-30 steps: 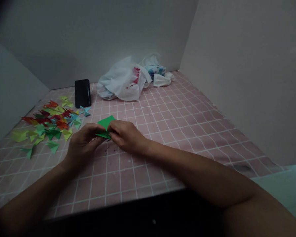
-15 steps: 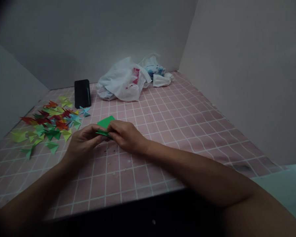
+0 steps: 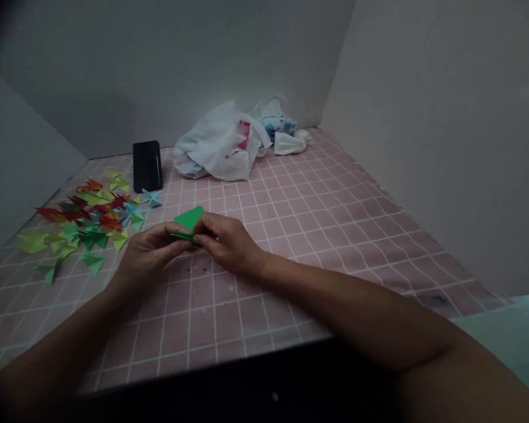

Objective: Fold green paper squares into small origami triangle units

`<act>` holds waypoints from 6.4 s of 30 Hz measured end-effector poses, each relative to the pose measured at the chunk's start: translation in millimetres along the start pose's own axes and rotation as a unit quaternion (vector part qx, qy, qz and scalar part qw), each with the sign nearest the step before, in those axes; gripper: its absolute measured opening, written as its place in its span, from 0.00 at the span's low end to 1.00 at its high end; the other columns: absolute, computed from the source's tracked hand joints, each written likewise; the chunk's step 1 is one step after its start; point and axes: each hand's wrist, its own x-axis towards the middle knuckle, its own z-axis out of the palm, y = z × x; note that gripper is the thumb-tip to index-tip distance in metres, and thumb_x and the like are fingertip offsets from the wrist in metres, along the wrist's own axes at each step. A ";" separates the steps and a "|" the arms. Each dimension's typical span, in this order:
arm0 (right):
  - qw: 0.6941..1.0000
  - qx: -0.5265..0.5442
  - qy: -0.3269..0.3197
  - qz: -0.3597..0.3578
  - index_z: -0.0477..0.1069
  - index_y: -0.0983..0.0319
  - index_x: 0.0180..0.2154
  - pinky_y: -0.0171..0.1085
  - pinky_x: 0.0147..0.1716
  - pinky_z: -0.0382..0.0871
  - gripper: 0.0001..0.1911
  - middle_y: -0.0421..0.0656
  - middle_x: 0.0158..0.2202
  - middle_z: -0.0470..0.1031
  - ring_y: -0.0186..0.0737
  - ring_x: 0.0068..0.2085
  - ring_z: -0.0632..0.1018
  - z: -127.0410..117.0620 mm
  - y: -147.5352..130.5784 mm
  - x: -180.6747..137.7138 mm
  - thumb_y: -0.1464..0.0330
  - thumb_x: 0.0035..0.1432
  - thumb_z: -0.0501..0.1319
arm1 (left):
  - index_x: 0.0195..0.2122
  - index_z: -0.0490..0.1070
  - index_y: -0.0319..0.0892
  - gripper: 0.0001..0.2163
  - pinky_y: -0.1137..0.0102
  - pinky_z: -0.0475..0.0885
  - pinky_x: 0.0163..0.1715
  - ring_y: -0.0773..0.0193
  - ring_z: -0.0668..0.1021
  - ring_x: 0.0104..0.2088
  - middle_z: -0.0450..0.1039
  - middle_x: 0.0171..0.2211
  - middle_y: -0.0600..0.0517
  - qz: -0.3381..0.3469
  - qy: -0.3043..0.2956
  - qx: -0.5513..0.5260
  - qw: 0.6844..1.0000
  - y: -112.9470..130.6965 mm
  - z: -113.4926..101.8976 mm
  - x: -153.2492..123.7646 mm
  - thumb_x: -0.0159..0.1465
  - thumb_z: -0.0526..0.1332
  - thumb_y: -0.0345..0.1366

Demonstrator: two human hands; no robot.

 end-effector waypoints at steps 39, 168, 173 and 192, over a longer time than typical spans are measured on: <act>0.969 0.240 -0.004 0.062 0.75 0.60 0.34 0.39 0.40 0.72 0.04 0.39 0.32 0.78 0.36 0.35 0.78 3.1 3.3 1.5 0.67 0.59 0.67 | 0.34 0.76 0.43 0.03 0.73 0.73 0.31 0.67 0.77 0.30 0.75 0.31 0.54 0.057 0.084 0.073 0.992 8.9 3.3 -8.2 0.63 0.69 0.34; 0.921 0.290 -0.025 0.259 0.69 0.61 0.33 0.32 0.22 0.59 0.11 0.35 0.22 0.69 0.29 0.22 0.67 7.3 1.9 -0.5 0.63 0.56 0.69 | 0.30 0.72 0.41 0.11 0.71 0.74 0.33 0.66 0.78 0.28 0.77 0.25 0.55 -0.154 0.102 -0.109 0.977 4.6 10.8 -4.6 0.57 0.72 0.40; 0.930 0.265 -0.019 0.252 0.68 0.61 0.29 0.32 0.20 0.54 0.10 0.33 0.18 0.65 0.29 0.19 0.64 4.2 4.0 1.7 0.63 0.57 0.66 | 0.31 0.73 0.41 0.12 0.72 0.73 0.30 0.66 0.77 0.27 0.77 0.25 0.54 -0.165 0.098 -0.083 0.978 7.2 10.6 -4.1 0.57 0.72 0.43; 0.938 0.265 0.038 0.221 0.67 0.60 0.29 0.32 0.22 0.58 0.15 0.35 0.19 0.68 0.30 0.21 0.67 1.8 9.2 4.4 0.58 0.61 0.66 | 0.44 0.74 0.44 0.15 0.70 0.76 0.34 0.64 0.80 0.31 0.78 0.33 0.55 -0.060 0.103 -0.029 0.993 4.1 12.7 -2.5 0.57 0.72 0.38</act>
